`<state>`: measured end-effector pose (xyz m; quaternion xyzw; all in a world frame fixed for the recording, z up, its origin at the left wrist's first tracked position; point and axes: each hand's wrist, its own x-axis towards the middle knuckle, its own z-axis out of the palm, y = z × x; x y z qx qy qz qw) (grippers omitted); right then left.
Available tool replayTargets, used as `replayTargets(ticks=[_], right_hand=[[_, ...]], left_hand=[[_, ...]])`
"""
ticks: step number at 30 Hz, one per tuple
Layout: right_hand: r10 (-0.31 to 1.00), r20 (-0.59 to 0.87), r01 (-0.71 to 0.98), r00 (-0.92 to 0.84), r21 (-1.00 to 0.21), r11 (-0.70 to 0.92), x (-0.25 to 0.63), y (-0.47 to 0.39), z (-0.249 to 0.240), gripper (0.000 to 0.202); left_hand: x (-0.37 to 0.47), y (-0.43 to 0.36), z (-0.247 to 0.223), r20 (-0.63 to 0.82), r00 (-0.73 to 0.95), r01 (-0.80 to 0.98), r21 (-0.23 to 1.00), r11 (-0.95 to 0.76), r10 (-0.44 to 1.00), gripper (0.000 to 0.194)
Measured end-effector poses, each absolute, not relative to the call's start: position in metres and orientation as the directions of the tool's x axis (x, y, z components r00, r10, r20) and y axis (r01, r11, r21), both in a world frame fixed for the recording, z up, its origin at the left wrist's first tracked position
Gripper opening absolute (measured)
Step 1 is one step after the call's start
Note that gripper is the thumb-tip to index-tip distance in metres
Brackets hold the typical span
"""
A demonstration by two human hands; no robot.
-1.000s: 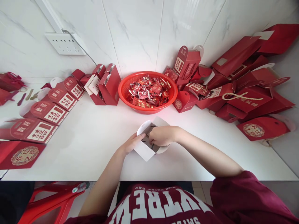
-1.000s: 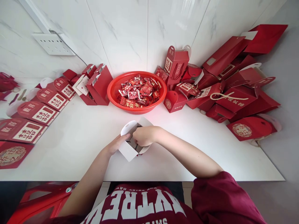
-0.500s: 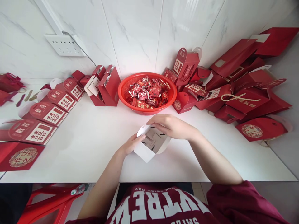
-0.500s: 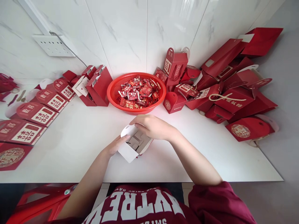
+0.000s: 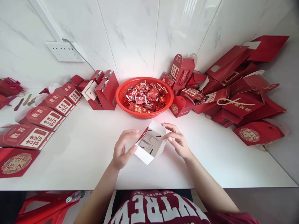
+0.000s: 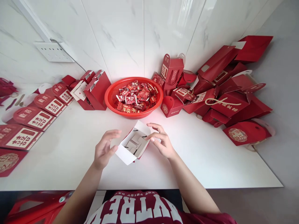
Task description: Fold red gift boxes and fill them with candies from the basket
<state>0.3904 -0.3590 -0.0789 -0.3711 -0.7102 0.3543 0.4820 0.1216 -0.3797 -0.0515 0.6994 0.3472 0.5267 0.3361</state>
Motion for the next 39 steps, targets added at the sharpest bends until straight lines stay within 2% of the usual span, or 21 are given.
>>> replayTargets(ticks=[3, 6, 9, 12, 16, 19, 22, 25, 27, 29, 31, 32, 35, 36, 39], right_hand=[[0.863, 0.397, 0.161, -0.314, -0.873, 0.460, 0.389, -0.360, -0.077, 0.038], [0.835, 0.324, 0.172, -0.444, -0.884, 0.435, 0.389, -0.360, -0.073, 0.027], [0.767, 0.258, 0.199, -0.587, -0.873, 0.446, 0.389, -0.362, -0.071, 0.026], [0.767, 0.245, 0.233, -0.592, -0.859, 0.455, 0.386, -0.364, -0.071, 0.027], [0.815, 0.237, 0.281, -0.529, -0.857, 0.431, 0.381, -0.365, -0.075, 0.021], [0.823, 0.259, 0.236, -0.506, -0.876, 0.421, 0.378, -0.365, -0.079, 0.021], [0.825, 0.307, 0.193, -0.475, -0.878, 0.438, 0.376, -0.366, -0.082, 0.019], [0.812, 0.378, 0.191, -0.445, -0.846, 0.498, 0.373, -0.366, -0.084, 0.016], [0.799, 0.423, 0.205, -0.428, -0.815, 0.541, 0.372, -0.366, -0.084, 0.015], [0.797, 0.443, 0.241, -0.410, -0.790, 0.563, 0.372, -0.366, -0.085, 0.014], [0.804, 0.445, 0.286, -0.395, -0.772, 0.568, 0.372, -0.365, -0.087, 0.015], [0.807, 0.445, 0.303, -0.390, -0.765, 0.568, 0.373, -0.365, -0.087, 0.015], [0.807, 0.446, 0.317, -0.387, -0.757, 0.571, 0.374, -0.366, -0.087, 0.016], [0.808, 0.444, 0.316, -0.388, -0.760, 0.569, 0.374, -0.367, -0.086, 0.017], [0.820, 0.423, 0.308, -0.385, -0.779, 0.546, 0.373, -0.370, -0.084, 0.025]], left_hand=[[0.129, -0.399, -0.021, 0.535, 0.417, 0.310, 0.676, -0.669, 0.734, 0.028], [0.142, -0.408, 0.000, 0.407, 0.557, 0.498, 0.534, -0.683, 0.724, 0.032], [0.147, -0.401, 0.003, 0.334, 0.519, 0.676, 0.403, -0.617, 0.787, 0.030], [0.142, -0.389, -0.008, 0.319, 0.415, 0.791, 0.337, -0.511, 0.852, 0.032], [0.135, -0.379, -0.021, 0.227, 0.284, 0.857, 0.376, -0.353, 0.932, 0.044], [0.133, -0.371, -0.030, 0.040, 0.170, 0.845, 0.509, -0.167, 0.985, 0.042], [0.132, -0.358, -0.040, -0.098, 0.120, 0.725, 0.689, -0.020, 0.988, 0.042], [0.133, -0.346, -0.050, -0.118, 0.151, 0.582, 0.813, 0.009, 0.981, 0.044], [0.134, -0.344, -0.054, -0.049, 0.151, 0.519, 0.854, -0.037, 0.987, 0.044], [0.136, -0.349, -0.056, 0.121, 0.139, 0.497, 0.850, -0.175, 0.983, 0.045], [0.137, -0.357, -0.056, 0.302, 0.197, 0.545, 0.757, -0.360, 0.933, 0.052], [0.137, -0.361, -0.055, 0.349, 0.262, 0.584, 0.685, -0.436, 0.900, 0.063], [0.139, -0.373, -0.055, 0.308, 0.411, 0.670, 0.537, -0.513, 0.858, 0.098], [0.141, -0.375, -0.056, 0.286, 0.412, 0.681, 0.534, -0.501, 0.865, 0.100], [0.147, -0.376, -0.061, 0.302, 0.360, 0.648, 0.600, -0.469, 0.883, 0.088]])
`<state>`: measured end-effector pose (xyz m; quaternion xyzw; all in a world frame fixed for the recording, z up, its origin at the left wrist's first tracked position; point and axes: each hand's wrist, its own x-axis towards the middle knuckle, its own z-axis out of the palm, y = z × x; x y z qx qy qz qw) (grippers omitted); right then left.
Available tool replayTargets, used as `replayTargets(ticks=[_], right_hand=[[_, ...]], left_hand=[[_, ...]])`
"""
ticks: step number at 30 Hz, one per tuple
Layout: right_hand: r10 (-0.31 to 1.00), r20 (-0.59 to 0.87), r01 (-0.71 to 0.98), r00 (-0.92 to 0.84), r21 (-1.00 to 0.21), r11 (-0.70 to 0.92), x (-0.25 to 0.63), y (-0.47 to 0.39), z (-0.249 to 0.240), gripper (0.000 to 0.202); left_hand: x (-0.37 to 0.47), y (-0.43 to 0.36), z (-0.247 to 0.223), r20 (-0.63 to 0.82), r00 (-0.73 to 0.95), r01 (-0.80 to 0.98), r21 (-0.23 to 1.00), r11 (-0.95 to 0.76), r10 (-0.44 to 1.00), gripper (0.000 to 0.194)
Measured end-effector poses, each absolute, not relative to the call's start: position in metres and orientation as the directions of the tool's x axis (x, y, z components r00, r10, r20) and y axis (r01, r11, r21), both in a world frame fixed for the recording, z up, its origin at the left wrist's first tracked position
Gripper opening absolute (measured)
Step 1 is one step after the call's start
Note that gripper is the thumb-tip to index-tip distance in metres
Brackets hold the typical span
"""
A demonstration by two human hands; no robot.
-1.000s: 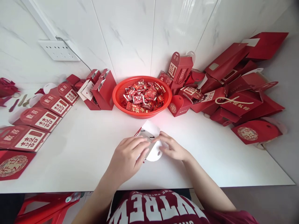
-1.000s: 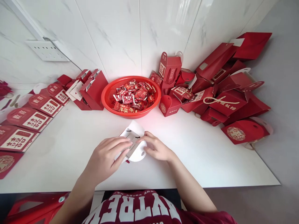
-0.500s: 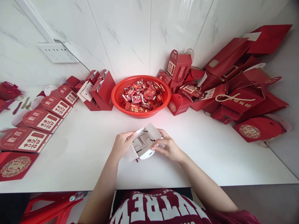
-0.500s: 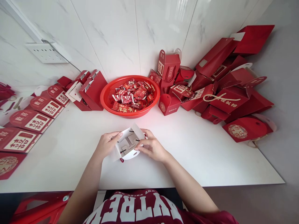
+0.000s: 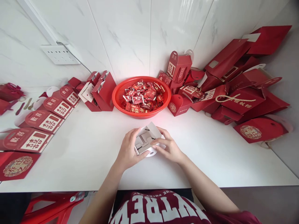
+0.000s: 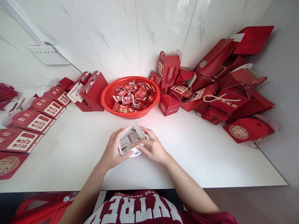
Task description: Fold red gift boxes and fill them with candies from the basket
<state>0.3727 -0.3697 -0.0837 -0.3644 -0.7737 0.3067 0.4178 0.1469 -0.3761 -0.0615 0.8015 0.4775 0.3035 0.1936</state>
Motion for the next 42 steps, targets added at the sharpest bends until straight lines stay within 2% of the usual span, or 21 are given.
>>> replayTargets(ticks=[3, 5, 7, 10, 13, 16, 20, 23, 26, 29, 31, 36, 42], right_hand=[[0.866, 0.394, 0.329, -0.307, -0.810, 0.485, 0.371, -0.370, -0.085, 0.047], [0.914, 0.350, 0.366, -0.205, -0.839, 0.403, 0.370, -0.368, -0.088, 0.055], [0.956, 0.258, 0.393, -0.137, -0.872, 0.291, 0.371, -0.364, -0.091, 0.056], [0.968, 0.113, 0.390, -0.226, -0.900, 0.195, 0.373, -0.360, -0.089, 0.051], [0.941, 0.108, 0.397, -0.321, -0.887, 0.237, 0.375, -0.362, -0.079, 0.049], [0.939, 0.130, 0.455, -0.317, -0.848, 0.271, 0.375, -0.365, -0.070, 0.048], [0.951, 0.140, 0.484, -0.275, -0.835, 0.263, 0.376, -0.365, -0.077, 0.050], [0.956, 0.150, 0.375, -0.252, -0.896, 0.240, 0.374, -0.358, -0.098, 0.054], [0.953, 0.169, 0.123, -0.251, -0.971, 0.205, 0.369, -0.348, -0.121, 0.061], [0.953, 0.185, -0.144, -0.241, -0.978, 0.153, 0.361, -0.340, -0.134, 0.063], [0.957, 0.183, -0.234, -0.227, -0.964, 0.128, 0.357, -0.336, -0.137, 0.065], [0.969, 0.195, -0.262, -0.152, -0.953, 0.151, 0.351, -0.333, -0.137, 0.071], [0.967, 0.222, -0.260, -0.123, -0.948, 0.184, 0.349, -0.337, -0.138, 0.072]], left_hand=[[0.151, -0.372, -0.070, 0.379, 0.341, 0.580, 0.636, -0.509, 0.861, 0.082], [0.152, -0.369, -0.075, 0.416, 0.336, 0.555, 0.637, -0.535, 0.845, 0.081], [0.151, -0.367, -0.081, 0.432, 0.323, 0.530, 0.654, -0.540, 0.842, 0.082], [0.152, -0.368, -0.092, 0.442, 0.276, 0.466, 0.715, -0.521, 0.853, 0.089], [0.157, -0.372, -0.103, 0.422, 0.246, 0.350, 0.801, -0.486, 0.873, 0.103], [0.164, -0.374, -0.109, 0.350, 0.258, 0.218, 0.887, -0.407, 0.901, 0.118], [0.169, -0.370, -0.113, 0.225, 0.313, 0.027, 0.969, -0.246, 0.923, 0.126], [0.169, -0.361, -0.115, 0.218, 0.396, -0.066, 0.976, -0.209, 0.892, 0.126], [0.168, -0.348, -0.119, 0.242, 0.476, -0.114, 0.970, -0.214, 0.845, 0.119], [0.169, -0.336, -0.121, 0.259, 0.526, -0.125, 0.966, -0.228, 0.810, 0.113], [0.168, -0.328, -0.122, 0.261, 0.538, -0.090, 0.963, -0.253, 0.801, 0.116], [0.166, -0.313, -0.127, 0.271, 0.532, 0.027, 0.941, -0.336, 0.802, 0.129], [0.171, -0.311, -0.124, 0.321, 0.605, -0.082, 0.935, -0.344, 0.729, 0.131]])
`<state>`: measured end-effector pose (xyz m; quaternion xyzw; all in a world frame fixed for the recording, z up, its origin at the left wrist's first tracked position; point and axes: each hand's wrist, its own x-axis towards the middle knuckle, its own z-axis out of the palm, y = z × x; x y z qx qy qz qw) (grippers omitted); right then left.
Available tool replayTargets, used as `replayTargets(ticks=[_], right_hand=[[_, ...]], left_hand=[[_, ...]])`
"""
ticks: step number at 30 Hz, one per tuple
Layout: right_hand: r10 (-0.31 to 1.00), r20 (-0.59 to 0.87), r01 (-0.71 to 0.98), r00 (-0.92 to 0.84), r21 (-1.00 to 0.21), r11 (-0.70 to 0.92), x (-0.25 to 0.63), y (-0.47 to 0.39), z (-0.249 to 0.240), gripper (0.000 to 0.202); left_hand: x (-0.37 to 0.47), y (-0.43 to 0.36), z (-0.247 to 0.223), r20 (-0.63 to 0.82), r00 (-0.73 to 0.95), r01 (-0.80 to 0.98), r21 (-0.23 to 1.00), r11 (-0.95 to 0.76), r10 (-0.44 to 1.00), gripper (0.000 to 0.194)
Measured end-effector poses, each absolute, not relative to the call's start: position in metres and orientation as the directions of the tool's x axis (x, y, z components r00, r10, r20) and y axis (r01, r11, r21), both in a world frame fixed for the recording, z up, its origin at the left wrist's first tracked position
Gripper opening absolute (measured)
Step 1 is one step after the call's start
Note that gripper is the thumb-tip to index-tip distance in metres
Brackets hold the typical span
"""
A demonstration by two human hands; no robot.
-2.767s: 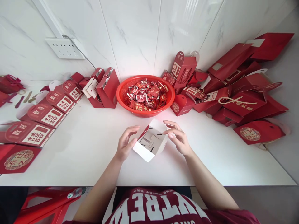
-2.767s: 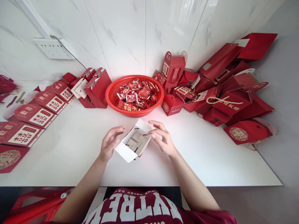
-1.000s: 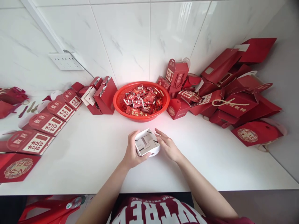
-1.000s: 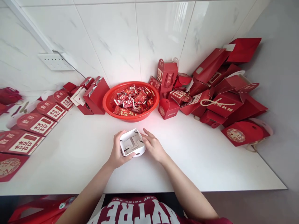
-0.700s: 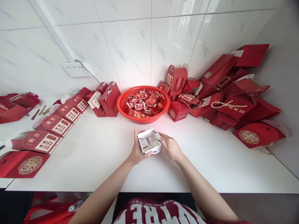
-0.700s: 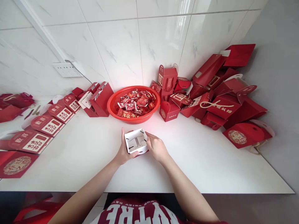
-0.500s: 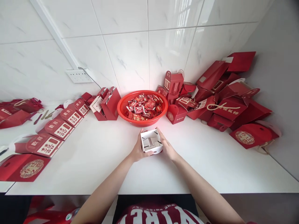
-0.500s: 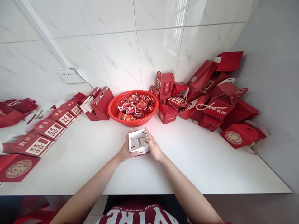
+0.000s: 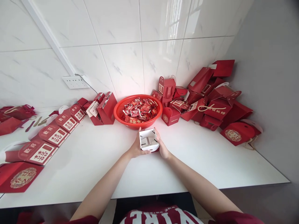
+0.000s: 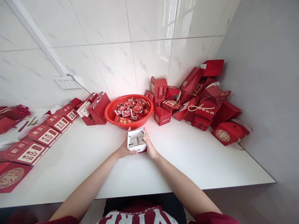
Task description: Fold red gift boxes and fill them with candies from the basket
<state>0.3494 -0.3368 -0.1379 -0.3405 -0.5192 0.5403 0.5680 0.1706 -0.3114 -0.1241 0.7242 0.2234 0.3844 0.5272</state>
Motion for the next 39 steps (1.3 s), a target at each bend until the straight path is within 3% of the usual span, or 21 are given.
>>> replayTargets(ticks=[4, 10, 18, 26, 32, 39], right_hand=[[0.941, 0.302, -0.197, -0.154, -0.942, 0.270, 0.349, -0.345, -0.130, 0.076], [0.862, 0.464, -0.005, -0.201, -0.881, 0.473, 0.354, -0.357, -0.115, 0.082], [0.861, 0.418, 0.065, -0.290, -0.889, 0.454, 0.353, -0.362, -0.114, 0.081], [0.976, 0.127, -0.091, -0.174, -0.989, 0.113, 0.350, -0.350, -0.120, 0.063], [0.981, 0.087, -0.080, -0.173, -0.994, 0.074, 0.352, -0.345, -0.125, 0.066], [0.987, 0.149, 0.218, -0.065, -0.963, 0.160, 0.360, -0.343, -0.125, 0.061]], left_hand=[[0.168, -0.317, -0.121, 0.396, 0.598, -0.029, 0.879, -0.475, 0.697, 0.136], [0.153, -0.314, -0.130, 0.472, 0.593, 0.200, 0.699, -0.687, 0.653, 0.150], [0.152, -0.313, -0.118, 0.476, 0.555, 0.038, 0.805, -0.592, 0.683, 0.143], [0.158, -0.310, -0.114, 0.213, 0.550, -0.048, 0.973, -0.224, 0.808, 0.112], [0.156, -0.307, -0.107, 0.143, 0.553, -0.024, 0.987, -0.156, 0.821, 0.104], [0.154, -0.305, -0.106, 0.128, 0.560, 0.018, 0.986, -0.166, 0.818, 0.102]])
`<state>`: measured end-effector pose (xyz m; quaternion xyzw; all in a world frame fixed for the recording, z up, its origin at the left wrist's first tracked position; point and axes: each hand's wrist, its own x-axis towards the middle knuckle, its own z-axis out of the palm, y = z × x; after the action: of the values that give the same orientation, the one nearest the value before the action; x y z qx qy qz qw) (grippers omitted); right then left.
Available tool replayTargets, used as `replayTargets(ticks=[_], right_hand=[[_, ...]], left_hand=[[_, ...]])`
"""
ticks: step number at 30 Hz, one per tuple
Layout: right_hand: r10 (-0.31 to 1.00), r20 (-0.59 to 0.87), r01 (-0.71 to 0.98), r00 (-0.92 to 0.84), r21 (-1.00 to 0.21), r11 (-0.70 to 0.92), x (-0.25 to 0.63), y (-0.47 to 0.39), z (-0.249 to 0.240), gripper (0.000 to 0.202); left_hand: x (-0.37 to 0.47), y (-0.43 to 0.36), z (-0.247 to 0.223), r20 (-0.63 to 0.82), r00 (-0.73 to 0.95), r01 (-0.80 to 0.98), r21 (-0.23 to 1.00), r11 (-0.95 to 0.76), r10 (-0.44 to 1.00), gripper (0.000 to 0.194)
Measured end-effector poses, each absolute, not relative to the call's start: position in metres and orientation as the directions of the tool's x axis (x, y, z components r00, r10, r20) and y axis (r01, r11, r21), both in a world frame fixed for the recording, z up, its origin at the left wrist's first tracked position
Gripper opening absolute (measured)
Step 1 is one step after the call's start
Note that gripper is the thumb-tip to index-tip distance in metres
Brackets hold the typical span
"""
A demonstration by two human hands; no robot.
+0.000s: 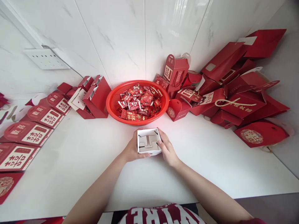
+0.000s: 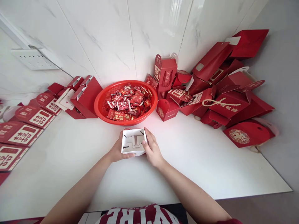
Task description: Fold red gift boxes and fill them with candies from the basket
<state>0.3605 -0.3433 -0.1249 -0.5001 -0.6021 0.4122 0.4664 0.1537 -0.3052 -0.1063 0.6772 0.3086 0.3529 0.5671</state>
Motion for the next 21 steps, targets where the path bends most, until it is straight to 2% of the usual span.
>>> replayTargets(ticks=[5, 7, 12, 14, 16, 19, 21], right_hand=[[0.993, 0.104, 0.348, -0.051, -0.930, 0.116, 0.362, -0.348, -0.119, 0.057], [0.989, 0.133, 0.411, -0.070, -0.899, 0.151, 0.364, -0.349, -0.114, 0.053], [0.905, 0.426, 0.675, -0.010, -0.665, 0.320, 0.377, -0.340, -0.087, 0.036], [0.845, 0.534, 0.695, -0.023, -0.599, 0.397, 0.381, -0.330, -0.069, 0.032], [0.815, 0.575, 0.678, -0.077, -0.569, 0.466, 0.380, -0.316, -0.048, 0.030], [0.832, 0.521, 0.649, -0.191, -0.569, 0.505, 0.368, -0.288, -0.021, 0.033], [0.875, 0.358, 0.669, -0.325, -0.567, 0.480, 0.354, -0.264, -0.009, 0.036]], left_hand=[[0.150, -0.307, -0.106, 0.113, 0.537, 0.085, 0.979, -0.187, 0.836, 0.098], [0.148, -0.307, -0.106, 0.109, 0.535, 0.094, 0.978, -0.187, 0.838, 0.098], [0.142, -0.305, -0.106, 0.114, 0.533, 0.104, 0.975, -0.199, 0.838, 0.092], [0.142, -0.304, -0.107, 0.120, 0.534, 0.098, 0.974, -0.203, 0.837, 0.092], [0.143, -0.304, -0.107, 0.122, 0.525, 0.095, 0.975, -0.201, 0.842, 0.094], [0.146, -0.304, -0.107, 0.126, 0.516, 0.049, 0.983, -0.176, 0.847, 0.096], [0.146, -0.305, -0.107, 0.128, 0.522, 0.025, 0.986, -0.166, 0.843, 0.097]])
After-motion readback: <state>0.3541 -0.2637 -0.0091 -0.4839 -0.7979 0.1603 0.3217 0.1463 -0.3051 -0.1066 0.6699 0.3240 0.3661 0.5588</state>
